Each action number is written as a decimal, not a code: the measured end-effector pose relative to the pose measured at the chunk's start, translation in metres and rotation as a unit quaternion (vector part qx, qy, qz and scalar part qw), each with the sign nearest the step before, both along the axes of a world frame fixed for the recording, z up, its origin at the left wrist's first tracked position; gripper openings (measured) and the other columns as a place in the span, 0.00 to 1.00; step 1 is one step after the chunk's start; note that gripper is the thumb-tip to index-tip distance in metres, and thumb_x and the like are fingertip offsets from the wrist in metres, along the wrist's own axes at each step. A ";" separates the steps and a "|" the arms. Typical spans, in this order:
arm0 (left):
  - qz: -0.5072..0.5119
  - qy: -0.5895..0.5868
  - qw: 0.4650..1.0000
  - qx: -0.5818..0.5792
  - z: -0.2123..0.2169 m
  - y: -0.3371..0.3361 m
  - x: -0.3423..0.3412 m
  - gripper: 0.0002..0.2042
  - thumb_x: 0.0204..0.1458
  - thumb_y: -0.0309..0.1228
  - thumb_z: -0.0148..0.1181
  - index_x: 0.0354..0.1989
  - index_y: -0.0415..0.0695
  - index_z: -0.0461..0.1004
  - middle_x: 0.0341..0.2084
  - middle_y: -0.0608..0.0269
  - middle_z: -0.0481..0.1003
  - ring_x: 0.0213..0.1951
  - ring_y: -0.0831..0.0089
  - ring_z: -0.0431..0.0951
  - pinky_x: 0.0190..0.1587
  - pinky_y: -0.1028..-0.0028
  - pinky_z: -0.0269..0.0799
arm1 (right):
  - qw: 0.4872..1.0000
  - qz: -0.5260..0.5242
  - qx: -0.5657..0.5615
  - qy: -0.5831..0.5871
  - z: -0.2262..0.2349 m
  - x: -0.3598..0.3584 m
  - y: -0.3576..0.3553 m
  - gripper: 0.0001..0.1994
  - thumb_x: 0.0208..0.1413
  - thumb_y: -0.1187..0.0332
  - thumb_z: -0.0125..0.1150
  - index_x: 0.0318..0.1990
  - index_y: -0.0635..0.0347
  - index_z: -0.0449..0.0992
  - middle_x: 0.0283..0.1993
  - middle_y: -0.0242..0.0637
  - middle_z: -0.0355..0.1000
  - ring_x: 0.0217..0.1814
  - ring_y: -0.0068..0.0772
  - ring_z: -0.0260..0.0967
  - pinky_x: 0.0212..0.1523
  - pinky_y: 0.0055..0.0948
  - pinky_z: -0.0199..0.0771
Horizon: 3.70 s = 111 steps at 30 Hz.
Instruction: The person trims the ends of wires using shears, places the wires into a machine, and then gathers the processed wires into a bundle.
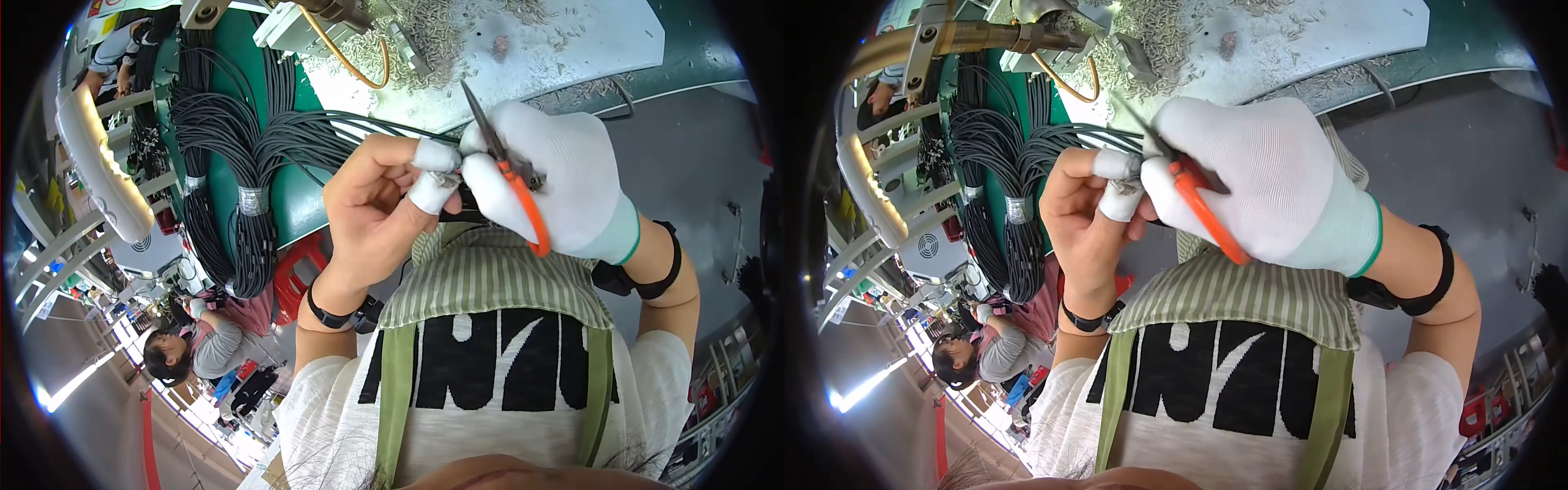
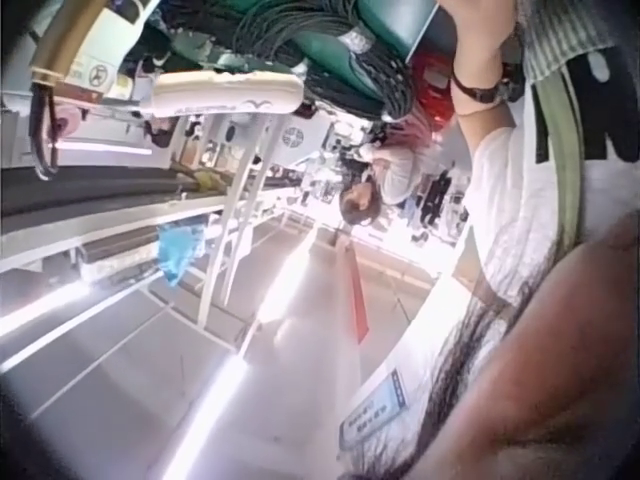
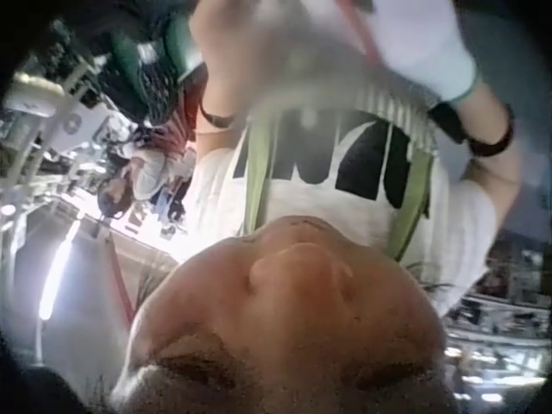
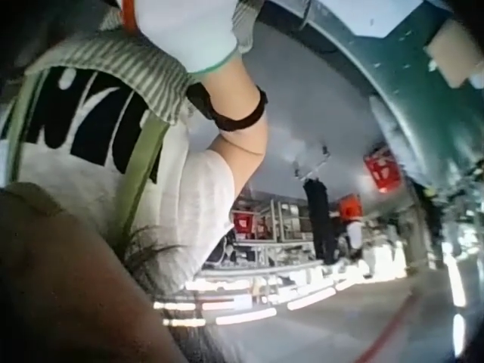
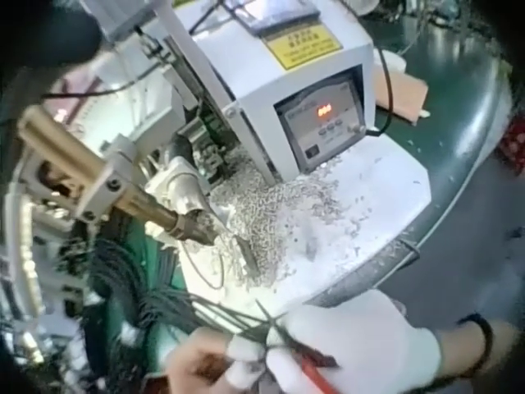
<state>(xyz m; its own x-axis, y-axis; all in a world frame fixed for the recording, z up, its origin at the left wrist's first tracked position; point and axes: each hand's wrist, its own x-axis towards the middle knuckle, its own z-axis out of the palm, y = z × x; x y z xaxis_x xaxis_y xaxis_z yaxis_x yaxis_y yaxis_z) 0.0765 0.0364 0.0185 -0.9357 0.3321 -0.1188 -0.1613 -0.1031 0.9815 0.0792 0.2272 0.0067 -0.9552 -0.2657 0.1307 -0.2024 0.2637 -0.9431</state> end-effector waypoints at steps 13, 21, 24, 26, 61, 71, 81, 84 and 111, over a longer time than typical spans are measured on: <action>-0.091 0.141 0.976 0.136 -0.023 -0.006 0.004 0.10 0.52 0.20 0.57 0.43 0.40 0.69 0.31 0.62 0.74 0.27 0.80 0.73 0.26 0.83 0.69 | 0.996 0.048 -0.033 0.067 -0.007 0.002 0.004 0.09 0.47 0.68 0.62 0.34 0.62 0.73 0.19 0.33 0.68 0.15 0.28 0.64 0.18 0.25 0.63; 0.008 0.023 0.999 -0.040 -0.003 0.007 -0.012 0.09 0.48 0.16 0.58 0.37 0.34 0.68 0.31 0.65 0.73 0.32 0.86 0.71 0.33 0.88 0.66 | 0.924 -0.095 0.267 0.256 -0.001 0.002 0.010 0.14 0.40 0.65 0.67 0.36 0.56 0.74 0.20 0.32 0.65 0.19 0.35 0.66 0.20 0.31 0.62; 0.018 0.086 0.992 -0.093 -0.006 0.008 -0.014 0.08 0.47 0.14 0.56 0.36 0.34 0.67 0.30 0.65 0.73 0.32 0.88 0.69 0.33 0.89 0.63 | 0.902 -0.086 0.336 0.256 0.001 0.006 0.010 0.13 0.41 0.66 0.67 0.36 0.55 0.74 0.20 0.32 0.65 0.19 0.35 0.65 0.19 0.32 0.62; 0.021 0.079 0.992 -0.096 -0.004 0.012 -0.014 0.08 0.47 0.13 0.55 0.35 0.34 0.67 0.29 0.66 0.72 0.31 0.88 0.69 0.33 0.90 0.63 | 0.881 -0.063 0.401 0.242 0.001 0.009 0.009 0.12 0.42 0.66 0.67 0.36 0.54 0.74 0.18 0.33 0.63 0.18 0.35 0.64 0.18 0.32 0.61; -0.028 -0.216 0.971 0.095 -0.019 -0.003 -0.033 0.06 0.47 0.17 0.59 0.33 0.38 0.70 0.19 0.71 0.72 0.19 0.87 0.66 0.20 0.83 0.61 | 0.965 0.107 -0.112 -0.213 -0.009 -0.007 0.006 0.10 0.51 0.65 0.58 0.26 0.62 0.72 0.17 0.41 0.65 0.16 0.34 0.63 0.20 0.29 0.62; 0.055 0.016 0.997 -0.044 -0.024 0.004 -0.027 0.07 0.47 0.13 0.55 0.33 0.37 0.70 0.27 0.67 0.74 0.27 0.86 0.72 0.30 0.86 0.67 | 0.997 -0.005 0.080 -0.011 -0.028 -0.002 -0.021 0.11 0.51 0.66 0.58 0.22 0.60 0.67 0.17 0.42 0.64 0.18 0.43 0.64 0.20 0.33 0.61; 0.060 0.013 0.997 -0.040 -0.037 -0.029 -0.073 0.04 0.51 0.18 0.55 0.35 0.38 0.70 0.25 0.70 0.73 0.22 0.88 0.66 0.24 0.87 0.59 | 0.999 -0.029 0.006 0.027 -0.014 -0.045 0.002 0.11 0.56 0.65 0.55 0.28 0.64 0.71 0.13 0.35 0.62 0.12 0.26 0.62 0.16 0.23 0.60; 0.027 0.012 1.000 0.006 -0.037 -0.024 -0.081 0.04 0.54 0.23 0.56 0.36 0.40 0.70 0.23 0.71 0.72 0.20 0.88 0.62 0.22 0.87 0.54 | 0.995 0.000 -0.018 0.101 -0.019 -0.077 0.006 0.11 0.55 0.64 0.56 0.26 0.63 0.71 0.14 0.34 0.64 0.13 0.26 0.63 0.17 0.24 0.61; -0.004 0.043 0.995 -0.093 -0.022 -0.018 -0.090 0.04 0.50 0.22 0.58 0.34 0.37 0.73 0.23 0.70 0.74 0.24 0.86 0.68 0.28 0.84 0.64 | 0.937 0.119 -0.077 -0.319 0.014 -0.106 0.012 0.14 0.52 0.64 0.57 0.21 0.66 0.74 0.17 0.34 0.71 0.18 0.24 0.69 0.20 0.21 0.67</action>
<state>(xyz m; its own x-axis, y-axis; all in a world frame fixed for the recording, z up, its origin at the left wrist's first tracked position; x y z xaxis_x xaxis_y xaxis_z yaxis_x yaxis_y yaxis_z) -0.0131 0.0185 -0.0035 -0.9423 0.3200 -0.0983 -0.0758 0.0821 0.9937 -0.0272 0.2389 0.0207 -0.7677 -0.5066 -0.3925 0.3798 0.1336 -0.9154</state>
